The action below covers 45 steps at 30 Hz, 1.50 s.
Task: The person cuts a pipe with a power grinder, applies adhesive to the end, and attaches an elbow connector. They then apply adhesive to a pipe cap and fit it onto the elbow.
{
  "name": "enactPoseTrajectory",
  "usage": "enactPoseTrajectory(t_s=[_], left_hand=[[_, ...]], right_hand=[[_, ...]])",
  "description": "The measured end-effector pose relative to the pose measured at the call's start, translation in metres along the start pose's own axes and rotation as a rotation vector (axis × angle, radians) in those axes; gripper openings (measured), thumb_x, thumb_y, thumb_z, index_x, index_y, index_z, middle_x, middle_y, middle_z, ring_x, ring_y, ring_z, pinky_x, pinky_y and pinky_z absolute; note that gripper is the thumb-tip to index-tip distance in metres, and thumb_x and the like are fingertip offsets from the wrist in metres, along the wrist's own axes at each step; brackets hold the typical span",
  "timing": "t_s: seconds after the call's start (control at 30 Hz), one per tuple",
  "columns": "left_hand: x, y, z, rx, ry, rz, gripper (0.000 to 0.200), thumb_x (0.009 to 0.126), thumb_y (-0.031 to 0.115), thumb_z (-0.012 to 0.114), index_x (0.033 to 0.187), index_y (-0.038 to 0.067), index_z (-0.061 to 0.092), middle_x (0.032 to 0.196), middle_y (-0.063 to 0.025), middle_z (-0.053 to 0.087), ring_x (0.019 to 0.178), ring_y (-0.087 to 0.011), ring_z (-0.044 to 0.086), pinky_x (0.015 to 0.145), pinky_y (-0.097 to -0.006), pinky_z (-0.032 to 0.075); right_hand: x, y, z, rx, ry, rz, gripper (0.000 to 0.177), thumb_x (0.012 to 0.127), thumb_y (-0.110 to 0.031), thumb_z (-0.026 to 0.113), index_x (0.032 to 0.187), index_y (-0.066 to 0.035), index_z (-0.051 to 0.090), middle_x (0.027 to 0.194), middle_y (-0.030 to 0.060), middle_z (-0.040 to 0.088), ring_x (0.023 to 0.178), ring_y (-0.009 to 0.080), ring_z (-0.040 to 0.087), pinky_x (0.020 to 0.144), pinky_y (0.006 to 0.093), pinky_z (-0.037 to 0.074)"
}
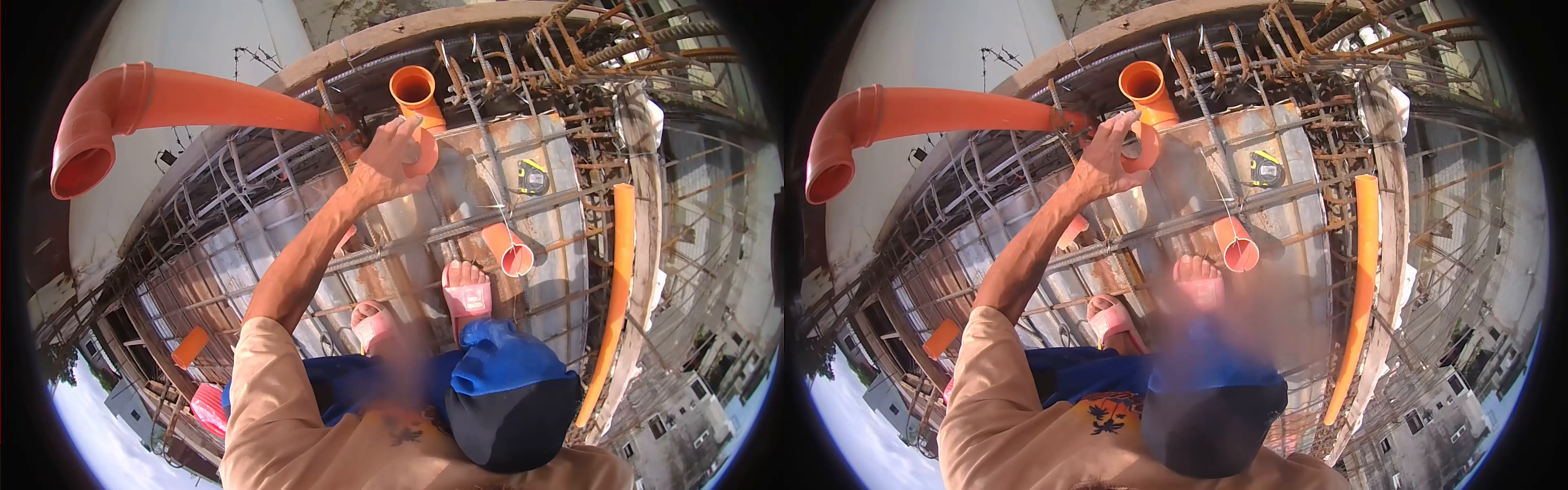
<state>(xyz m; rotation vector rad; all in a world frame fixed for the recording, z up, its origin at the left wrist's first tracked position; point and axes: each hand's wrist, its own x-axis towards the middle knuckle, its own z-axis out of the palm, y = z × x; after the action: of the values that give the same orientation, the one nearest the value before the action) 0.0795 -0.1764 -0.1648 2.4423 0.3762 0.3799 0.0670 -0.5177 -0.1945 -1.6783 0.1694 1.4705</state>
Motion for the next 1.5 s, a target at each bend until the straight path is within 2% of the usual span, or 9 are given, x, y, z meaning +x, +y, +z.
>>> enactPoseTrajectory(t_s=[0.1, 0.37, 0.53, 0.73, 0.97, 1.0, 1.13, 1.4, 1.5], left_hand=[[0.038, -0.023, -0.001, -0.060, 0.129, -0.067, 0.094, 0.062, 0.026, 0.085, 0.143, 0.001, 0.042, 0.125, -0.0203, 0.054, 0.114, -0.0387, 0.056, 0.100, -0.0451, 0.049], [0.118, -0.038, 0.019, -0.314, 0.157, -1.102, 0.103, 0.062, 0.061, 0.083, 0.129, -0.007, 0.046, 0.130, -0.0298, 0.052, 0.117, -0.0397, 0.059, 0.096, -0.0468, 0.051], [0.144, -0.027, 0.019, -0.398, 0.251, -1.387, 0.114, 0.064, 0.061, 0.085, 0.132, -0.016, 0.038, 0.128, -0.0299, 0.056, 0.119, -0.0372, 0.061, 0.081, -0.0449, 0.064], [0.148, -0.051, 0.027, -0.584, 0.215, -1.350, 0.101, 0.073, 0.060, 0.080, 0.128, -0.020, 0.050, 0.135, -0.0286, 0.056, 0.114, -0.0359, 0.066, 0.074, -0.0443, 0.066], [0.119, -0.093, 0.018, -0.207, -0.099, -1.054, 0.068, 0.089, 0.059, 0.064, 0.089, -0.008, 0.075, 0.089, -0.0253, 0.073, 0.069, -0.0328, 0.075, 0.071, -0.0393, 0.062], [0.125, -0.070, -0.002, -0.131, -0.130, -1.128, 0.062, 0.086, 0.054, 0.070, 0.099, -0.006, 0.071, 0.102, -0.0239, 0.072, 0.084, -0.0333, 0.074, 0.078, -0.0418, 0.059], [0.102, -0.087, 0.008, 0.080, 0.081, -0.336, 0.067, 0.071, 0.037, 0.084, 0.122, 0.003, 0.056, 0.117, -0.0179, 0.059, 0.114, -0.0347, 0.059, 0.095, -0.0440, 0.050], [0.123, -0.061, 0.012, 0.172, -0.092, -0.433, 0.066, 0.068, 0.045, 0.082, 0.118, 0.006, 0.061, 0.112, -0.0207, 0.063, 0.105, -0.0390, 0.064, 0.086, -0.0542, 0.050], [0.110, -0.089, 0.056, 0.041, 0.097, -0.371, 0.049, 0.068, 0.040, 0.085, 0.095, 0.002, 0.071, 0.110, -0.0246, 0.063, 0.107, -0.0413, 0.063, 0.089, -0.0513, 0.051]], right_hand=[[-0.007, 0.002, -0.006, -0.008, 0.006, 0.017, 0.025, 0.095, -0.015, 0.053, 0.104, 0.003, 0.066, 0.097, 0.0173, 0.069, 0.091, 0.0301, 0.068, 0.081, 0.0410, 0.053], [-0.050, 0.025, -0.038, -0.038, 0.066, 0.085, 0.024, 0.094, -0.015, 0.052, 0.103, 0.003, 0.066, 0.097, 0.0180, 0.069, 0.091, 0.0311, 0.068, 0.081, 0.0419, 0.053], [-0.083, 0.042, -0.060, -0.063, 0.111, 0.139, 0.024, 0.094, -0.014, 0.052, 0.103, 0.003, 0.066, 0.096, 0.0185, 0.069, 0.091, 0.0317, 0.068, 0.081, 0.0424, 0.054], [-0.118, 0.061, -0.082, -0.089, 0.159, 0.208, 0.024, 0.094, -0.014, 0.051, 0.102, 0.003, 0.066, 0.096, 0.0190, 0.069, 0.091, 0.0324, 0.068, 0.080, 0.0431, 0.054], [-0.144, 0.076, -0.103, -0.110, 0.185, 0.261, 0.024, 0.094, -0.013, 0.051, 0.101, 0.003, 0.067, 0.095, 0.0196, 0.068, 0.091, 0.0333, 0.068, 0.080, 0.0439, 0.054], [-0.149, 0.078, -0.105, -0.111, 0.185, 0.270, 0.024, 0.094, -0.013, 0.050, 0.101, 0.003, 0.067, 0.095, 0.0197, 0.068, 0.091, 0.0334, 0.068, 0.080, 0.0440, 0.054], [-0.163, 0.086, -0.115, -0.132, 0.191, 0.299, 0.024, 0.094, -0.013, 0.050, 0.101, 0.003, 0.067, 0.094, 0.0201, 0.068, 0.091, 0.0339, 0.068, 0.080, 0.0444, 0.054], [-0.204, 0.100, -0.155, -0.249, 0.126, 0.418, 0.024, 0.094, -0.012, 0.049, 0.100, 0.003, 0.067, 0.094, 0.0208, 0.068, 0.091, 0.0348, 0.068, 0.080, 0.0453, 0.054], [-0.222, 0.087, -0.199, -0.450, -0.008, 0.499, 0.024, 0.094, -0.012, 0.049, 0.099, 0.003, 0.067, 0.093, 0.0210, 0.068, 0.091, 0.0352, 0.068, 0.080, 0.0456, 0.054]])
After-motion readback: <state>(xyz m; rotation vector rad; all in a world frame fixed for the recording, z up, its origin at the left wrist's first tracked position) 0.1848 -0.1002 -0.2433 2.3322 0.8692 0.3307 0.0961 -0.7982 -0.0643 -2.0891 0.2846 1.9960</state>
